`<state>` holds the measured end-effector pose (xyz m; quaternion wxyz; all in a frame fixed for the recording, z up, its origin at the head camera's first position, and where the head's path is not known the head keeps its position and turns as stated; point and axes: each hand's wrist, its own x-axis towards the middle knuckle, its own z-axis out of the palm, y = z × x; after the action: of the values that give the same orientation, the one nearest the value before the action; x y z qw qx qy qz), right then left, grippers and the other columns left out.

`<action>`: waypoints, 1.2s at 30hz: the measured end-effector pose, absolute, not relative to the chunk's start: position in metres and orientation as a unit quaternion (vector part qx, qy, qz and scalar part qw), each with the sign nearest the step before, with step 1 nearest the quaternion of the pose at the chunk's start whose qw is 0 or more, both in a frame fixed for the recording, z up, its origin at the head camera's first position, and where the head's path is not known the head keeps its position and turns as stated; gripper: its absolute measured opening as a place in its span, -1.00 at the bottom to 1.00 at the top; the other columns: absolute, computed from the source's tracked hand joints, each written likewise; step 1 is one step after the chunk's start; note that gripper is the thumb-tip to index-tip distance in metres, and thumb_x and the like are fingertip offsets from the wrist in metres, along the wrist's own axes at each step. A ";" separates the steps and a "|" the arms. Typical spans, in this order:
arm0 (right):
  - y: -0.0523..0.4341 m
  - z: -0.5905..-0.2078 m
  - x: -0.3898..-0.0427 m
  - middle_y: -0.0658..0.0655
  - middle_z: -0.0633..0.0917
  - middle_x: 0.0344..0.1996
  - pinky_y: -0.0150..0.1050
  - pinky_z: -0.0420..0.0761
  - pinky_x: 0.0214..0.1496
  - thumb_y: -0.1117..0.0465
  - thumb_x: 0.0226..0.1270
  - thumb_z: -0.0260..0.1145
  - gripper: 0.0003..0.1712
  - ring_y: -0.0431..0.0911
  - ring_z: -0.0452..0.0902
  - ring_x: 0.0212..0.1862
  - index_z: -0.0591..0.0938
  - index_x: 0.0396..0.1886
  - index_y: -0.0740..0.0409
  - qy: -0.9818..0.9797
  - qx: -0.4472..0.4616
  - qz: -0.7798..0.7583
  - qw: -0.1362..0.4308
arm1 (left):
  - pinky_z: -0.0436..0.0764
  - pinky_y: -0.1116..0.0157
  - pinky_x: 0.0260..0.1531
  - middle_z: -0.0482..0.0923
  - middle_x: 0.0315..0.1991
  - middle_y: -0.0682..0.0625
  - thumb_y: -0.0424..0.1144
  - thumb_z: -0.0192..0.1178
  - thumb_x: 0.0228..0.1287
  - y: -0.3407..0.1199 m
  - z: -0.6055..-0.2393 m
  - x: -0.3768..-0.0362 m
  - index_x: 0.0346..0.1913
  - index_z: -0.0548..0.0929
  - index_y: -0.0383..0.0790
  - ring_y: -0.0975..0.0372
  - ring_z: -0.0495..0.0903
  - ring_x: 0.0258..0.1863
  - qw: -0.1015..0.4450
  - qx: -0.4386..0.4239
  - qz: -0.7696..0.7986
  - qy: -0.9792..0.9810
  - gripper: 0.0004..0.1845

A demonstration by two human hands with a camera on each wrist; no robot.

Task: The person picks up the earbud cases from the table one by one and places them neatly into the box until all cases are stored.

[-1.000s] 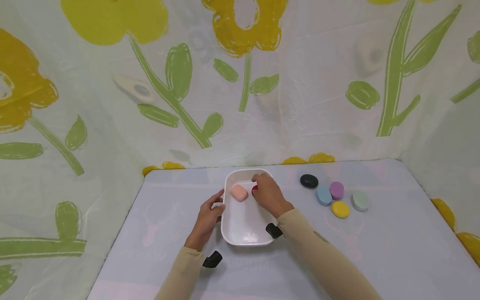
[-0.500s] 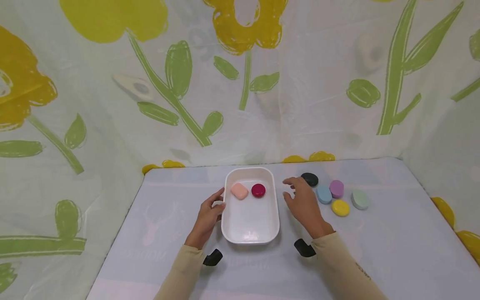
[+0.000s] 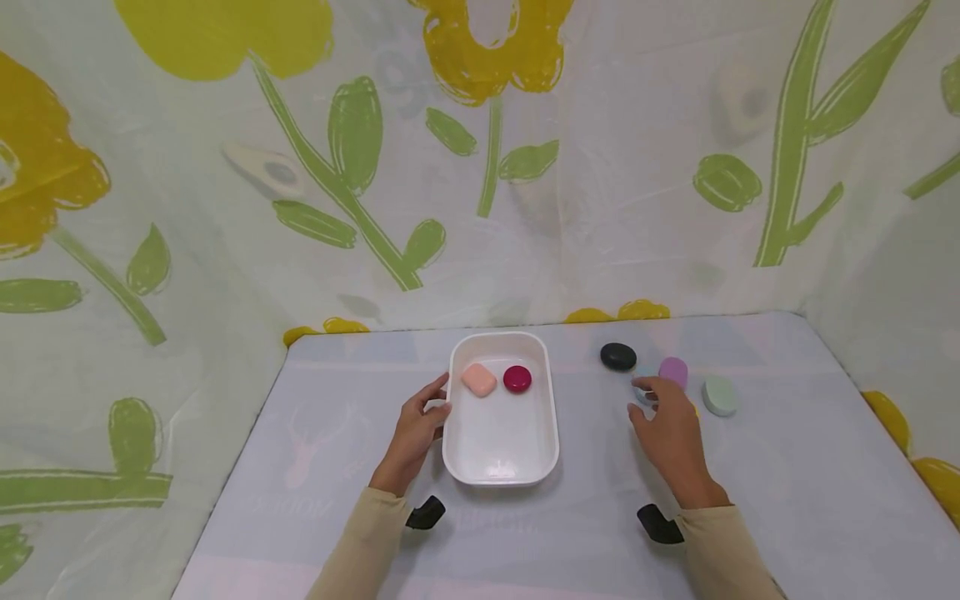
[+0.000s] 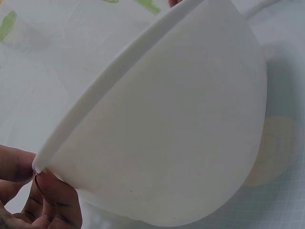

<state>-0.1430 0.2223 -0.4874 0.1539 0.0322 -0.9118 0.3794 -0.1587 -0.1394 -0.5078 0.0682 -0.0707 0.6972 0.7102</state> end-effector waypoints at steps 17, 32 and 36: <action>0.279 -0.506 -0.130 0.63 0.49 0.17 0.47 0.44 0.14 0.43 0.35 0.36 -0.51 0.51 0.40 0.17 0.56 0.24 0.55 -0.937 -0.081 0.324 0.105 | 0.57 0.32 -0.34 0.36 0.23 -0.31 -0.47 0.07 0.60 -0.140 -0.508 -0.158 0.60 0.37 -0.26 0.22 0.52 -0.29 0.070 -0.065 0.718 0.690 -0.42; 0.292 -0.514 -0.131 0.73 0.40 0.21 0.56 0.37 0.20 0.47 0.28 0.43 -0.44 0.63 0.30 0.21 0.53 0.24 0.59 -0.944 -0.074 0.303 0.109 | 0.60 0.30 -0.31 0.37 0.24 -0.32 -0.46 0.08 0.60 -0.139 -0.509 -0.158 0.60 0.37 -0.24 0.20 0.56 -0.24 0.070 -0.066 0.713 0.694 -0.42; 0.291 -0.515 -0.132 0.73 0.39 0.22 0.55 0.38 0.21 0.47 0.27 0.41 -0.44 0.62 0.30 0.22 0.52 0.25 0.60 -0.945 -0.071 0.302 0.101 | 0.62 0.29 -0.30 0.38 0.25 -0.33 -0.46 0.08 0.59 -0.139 -0.509 -0.159 0.60 0.37 -0.23 0.19 0.58 -0.23 0.070 -0.065 0.710 0.698 -0.42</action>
<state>-0.1316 0.2908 -0.5151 0.1010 -0.0707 -0.9454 0.3016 -0.1591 -0.1393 -0.5090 0.0703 -0.0652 0.6975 0.7101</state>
